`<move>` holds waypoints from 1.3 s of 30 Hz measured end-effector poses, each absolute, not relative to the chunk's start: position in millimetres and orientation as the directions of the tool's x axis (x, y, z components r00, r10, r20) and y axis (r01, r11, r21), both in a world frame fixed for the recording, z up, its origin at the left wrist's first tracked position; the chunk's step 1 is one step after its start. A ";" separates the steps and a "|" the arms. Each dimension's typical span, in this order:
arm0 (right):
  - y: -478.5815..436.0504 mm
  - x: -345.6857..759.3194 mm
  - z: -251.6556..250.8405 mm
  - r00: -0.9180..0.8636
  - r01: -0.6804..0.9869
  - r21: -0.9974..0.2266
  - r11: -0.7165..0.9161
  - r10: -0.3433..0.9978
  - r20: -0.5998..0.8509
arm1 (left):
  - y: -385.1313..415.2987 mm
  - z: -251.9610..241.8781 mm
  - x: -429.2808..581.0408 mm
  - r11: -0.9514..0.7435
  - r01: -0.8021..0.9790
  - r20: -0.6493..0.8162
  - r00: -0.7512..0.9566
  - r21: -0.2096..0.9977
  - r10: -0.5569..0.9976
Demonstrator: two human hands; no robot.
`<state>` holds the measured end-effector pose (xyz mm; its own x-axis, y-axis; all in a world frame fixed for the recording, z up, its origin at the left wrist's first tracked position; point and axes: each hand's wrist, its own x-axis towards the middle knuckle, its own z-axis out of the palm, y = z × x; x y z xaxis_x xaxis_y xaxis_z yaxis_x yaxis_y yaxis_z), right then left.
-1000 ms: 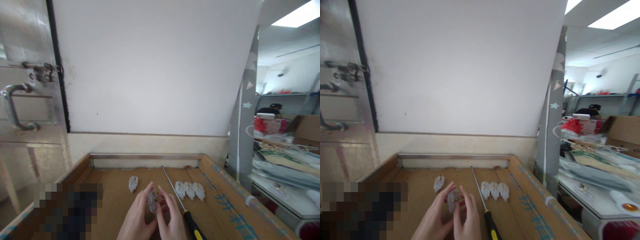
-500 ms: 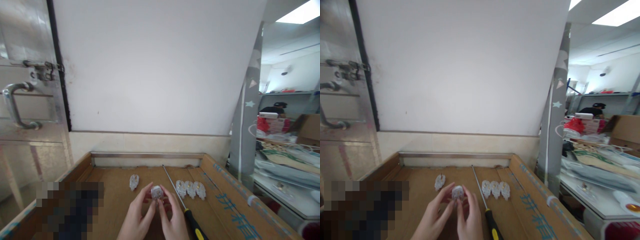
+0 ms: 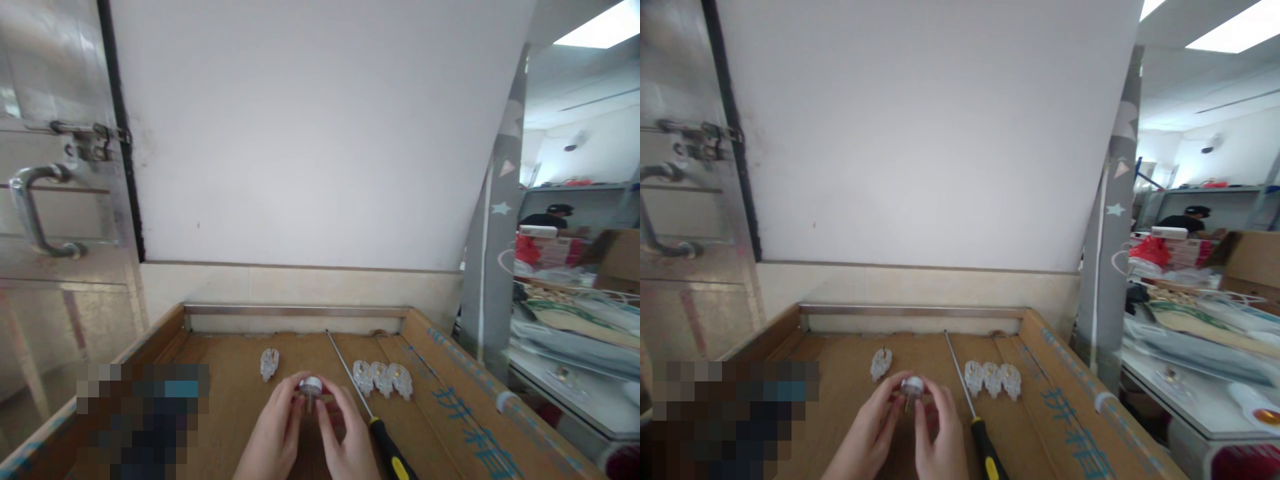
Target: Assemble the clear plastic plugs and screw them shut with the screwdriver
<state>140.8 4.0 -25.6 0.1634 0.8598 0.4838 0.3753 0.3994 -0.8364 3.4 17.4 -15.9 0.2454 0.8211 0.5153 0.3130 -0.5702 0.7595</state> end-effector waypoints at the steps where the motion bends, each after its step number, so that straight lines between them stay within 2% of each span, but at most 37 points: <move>1: 4.2 141.3 -27.2 0.170 0.413 -0.812 0.413 0.841 0.514 | 17.1 -16.0 3.2 -0.566 0.314 0.512 0.244 0.762 0.824; 5: 4.1 141.9 -29.6 0.173 0.505 -0.726 0.467 0.770 0.615 | 17.1 -15.1 3.7 -0.558 0.331 0.516 0.214 0.761 0.830; 9: 2.8 139.8 -25.5 0.152 0.527 -0.676 0.515 0.725 0.671 | 17.6 -12.7 3.7 -0.575 0.351 0.533 0.215 0.739 0.818; 18: 1.5 141.8 -22.8 0.136 0.576 -0.637 0.512 0.709 0.692 | 15.5 -13.0 3.1 -0.591 0.399 0.532 0.261 0.701 0.806; 25: 1.0 141.6 -22.8 0.087 0.601 -0.587 0.543 0.685 0.723 | 15.5 -10.4 1.9 -0.630 0.482 0.565 0.293 0.609 0.771; 31: 4.1 142.2 -25.6 0.044 0.628 -0.480 0.612 0.588 0.808 | 14.9 -10.6 2.7 -0.679 0.499 0.615 0.319 0.538 0.721; 39: 4.2 142.5 -25.0 0.102 0.621 -0.504 0.601 0.575 0.812 | 16.2 -9.6 1.7 -0.689 0.515 0.624 0.329 0.510 0.708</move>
<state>142.5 4.2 -25.0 0.1016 0.5754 0.8116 0.6212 0.6005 -0.5035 1.7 16.2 -9.6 0.3294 0.7084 0.6242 0.5145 -0.6890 0.5104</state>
